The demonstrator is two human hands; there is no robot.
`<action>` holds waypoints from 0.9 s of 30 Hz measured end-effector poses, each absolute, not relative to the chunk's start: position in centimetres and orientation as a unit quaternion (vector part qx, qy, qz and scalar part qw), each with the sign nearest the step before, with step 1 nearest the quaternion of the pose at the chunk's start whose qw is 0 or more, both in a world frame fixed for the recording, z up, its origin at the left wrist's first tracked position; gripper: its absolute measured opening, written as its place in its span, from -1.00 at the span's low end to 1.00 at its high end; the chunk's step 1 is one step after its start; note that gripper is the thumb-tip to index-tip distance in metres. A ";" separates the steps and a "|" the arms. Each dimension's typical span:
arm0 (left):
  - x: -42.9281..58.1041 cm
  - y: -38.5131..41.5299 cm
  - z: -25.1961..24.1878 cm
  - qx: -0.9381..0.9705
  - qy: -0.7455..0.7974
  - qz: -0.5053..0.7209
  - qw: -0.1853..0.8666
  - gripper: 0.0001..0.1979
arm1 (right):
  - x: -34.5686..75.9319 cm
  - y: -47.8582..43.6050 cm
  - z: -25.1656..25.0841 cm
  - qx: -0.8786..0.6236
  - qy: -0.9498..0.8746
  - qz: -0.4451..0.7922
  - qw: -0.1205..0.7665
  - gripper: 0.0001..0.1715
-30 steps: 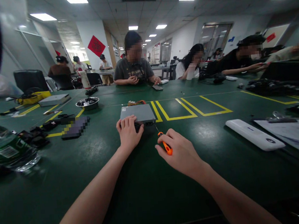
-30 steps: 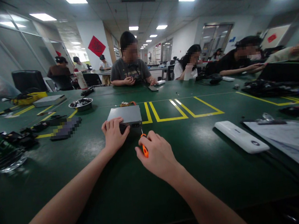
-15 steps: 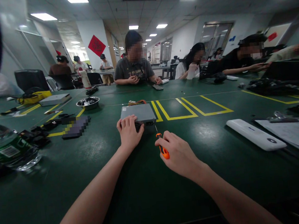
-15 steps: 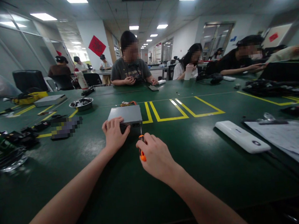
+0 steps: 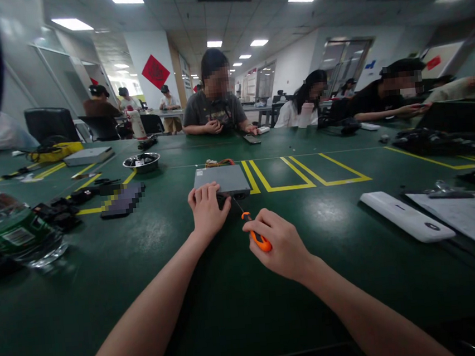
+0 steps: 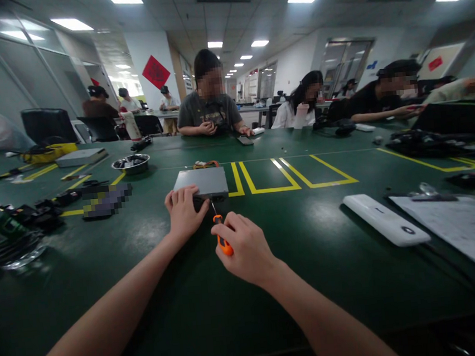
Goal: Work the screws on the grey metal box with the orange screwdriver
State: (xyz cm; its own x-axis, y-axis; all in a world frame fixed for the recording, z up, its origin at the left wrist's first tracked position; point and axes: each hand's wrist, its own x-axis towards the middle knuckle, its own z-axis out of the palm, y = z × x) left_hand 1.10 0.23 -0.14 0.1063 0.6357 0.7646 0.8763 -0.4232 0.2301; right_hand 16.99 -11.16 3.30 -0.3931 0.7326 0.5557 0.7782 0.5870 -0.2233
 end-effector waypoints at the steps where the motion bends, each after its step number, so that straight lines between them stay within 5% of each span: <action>1: 1.1 0.2 -0.1 -0.730 -0.518 -0.423 0.140 -0.70 | 16.9 -11.0 3.2 -0.453 -0.833 -0.038 0.315 -0.75; 27: 1.1 0.3 -0.2 -0.732 -0.519 -0.420 0.134 -0.69 | 16.7 -10.5 3.1 -0.464 -0.823 -0.032 0.328 -0.80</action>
